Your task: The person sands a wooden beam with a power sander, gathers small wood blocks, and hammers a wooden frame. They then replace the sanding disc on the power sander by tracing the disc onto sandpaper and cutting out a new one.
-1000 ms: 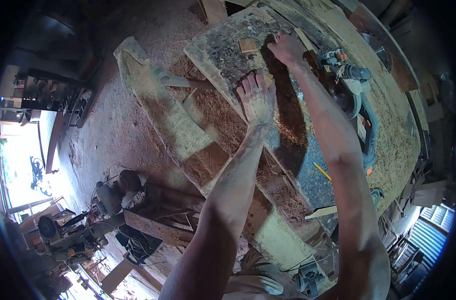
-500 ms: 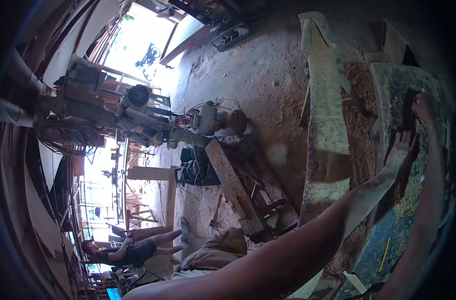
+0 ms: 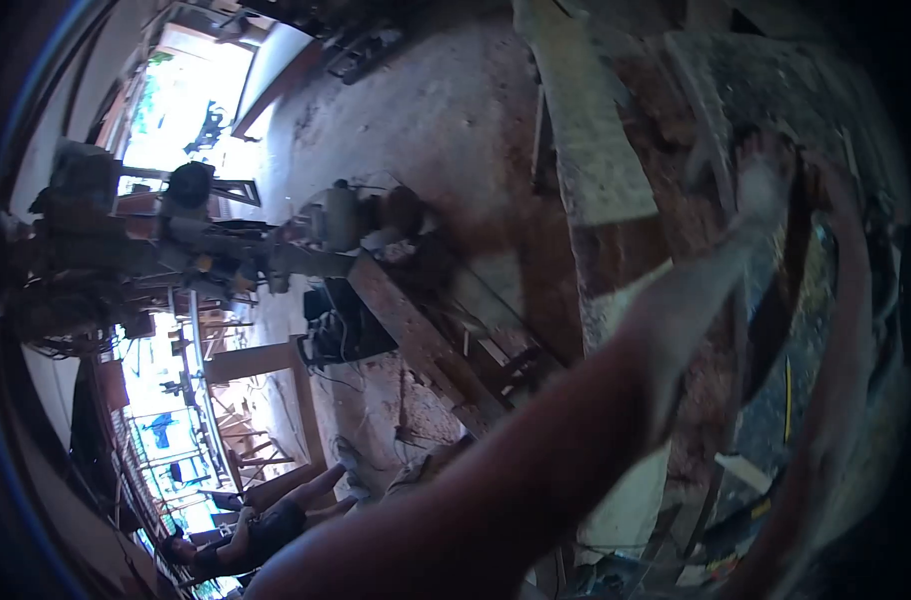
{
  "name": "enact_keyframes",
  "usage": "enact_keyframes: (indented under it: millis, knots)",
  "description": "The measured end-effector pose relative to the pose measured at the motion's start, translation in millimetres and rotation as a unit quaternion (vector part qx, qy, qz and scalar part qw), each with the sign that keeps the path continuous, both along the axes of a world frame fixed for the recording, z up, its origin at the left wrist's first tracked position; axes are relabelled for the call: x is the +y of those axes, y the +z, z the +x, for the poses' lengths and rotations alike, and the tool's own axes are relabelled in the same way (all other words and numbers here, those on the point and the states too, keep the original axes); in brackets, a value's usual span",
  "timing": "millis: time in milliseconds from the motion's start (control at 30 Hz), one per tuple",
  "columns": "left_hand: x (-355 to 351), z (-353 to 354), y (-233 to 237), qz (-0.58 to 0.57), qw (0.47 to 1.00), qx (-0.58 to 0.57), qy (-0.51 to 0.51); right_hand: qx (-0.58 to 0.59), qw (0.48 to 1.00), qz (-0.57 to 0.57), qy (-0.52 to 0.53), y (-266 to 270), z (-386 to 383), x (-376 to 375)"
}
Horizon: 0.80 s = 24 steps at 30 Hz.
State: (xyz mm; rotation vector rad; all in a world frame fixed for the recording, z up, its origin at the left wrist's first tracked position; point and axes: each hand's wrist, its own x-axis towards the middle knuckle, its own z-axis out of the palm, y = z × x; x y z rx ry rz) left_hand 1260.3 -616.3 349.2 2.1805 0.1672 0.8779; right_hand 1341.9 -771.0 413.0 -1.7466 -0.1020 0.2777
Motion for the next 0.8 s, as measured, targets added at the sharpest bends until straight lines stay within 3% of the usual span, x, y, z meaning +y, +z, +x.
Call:
enact_keyframes:
  millis: [100, 167, 200, 267, 367, 400, 433, 467, 500, 533, 600, 667, 700, 800]
  knots:
    - [13, -49, 48, -0.299, 0.947, 0.014, -0.114, 0.112, 0.993, -0.016, 0.021, 27, -60, 5]
    - [45, -122, 82, -0.414, 0.896, 0.023, -0.16, 0.064, 0.995, -0.028, 0.069, 32, -93, 20]
    - [57, -158, 97, -0.471, 0.863, 0.011, -0.184, 0.074, 0.996, -0.04, 0.011, 58, -147, 37]
    - [72, -233, 105, -0.369, 0.92, -0.111, -0.079, 0.129, 0.991, -0.035, 0.0, 55, -204, 34]
    - [117, -376, 130, -0.462, 0.883, 0.058, -0.062, 0.146, 0.982, -0.099, 0.06, 88, -367, 101]
    - [133, -426, 128, -0.499, 0.854, 0.134, -0.056, 0.214, 0.973, -0.064, 0.051, 86, -417, 128]
    - [151, -474, 123, -0.515, 0.836, 0.189, -0.023, 0.161, 0.979, -0.117, 0.041, 108, -478, 197]
    - [169, -520, 116, -0.529, 0.814, 0.241, 0.005, 0.219, 0.946, -0.232, 0.045, 81, -518, 192]
    - [193, -564, 109, -0.561, 0.779, 0.279, 0.017, 0.34, 0.915, -0.187, 0.112, 71, -556, 219]
    - [217, -609, 100, -0.592, 0.74, 0.317, 0.026, 0.315, 0.94, -0.101, 0.085, 55, -613, 243]
    - [261, -704, 65, -0.623, 0.678, 0.386, 0.06, 0.41, 0.903, -0.09, 0.09, 25, -707, 289]
    - [290, -800, 9, -0.594, 0.706, 0.385, 0.039, 0.499, 0.862, -0.009, 0.085, -26, -796, 317]
    - [305, -841, -7, -0.608, 0.687, 0.389, 0.077, 0.551, 0.828, 0.034, 0.097, -39, -829, 337]
    - [381, -938, -39, -0.664, 0.594, 0.436, 0.124, 0.479, 0.865, 0.083, 0.122, -75, -929, 414]
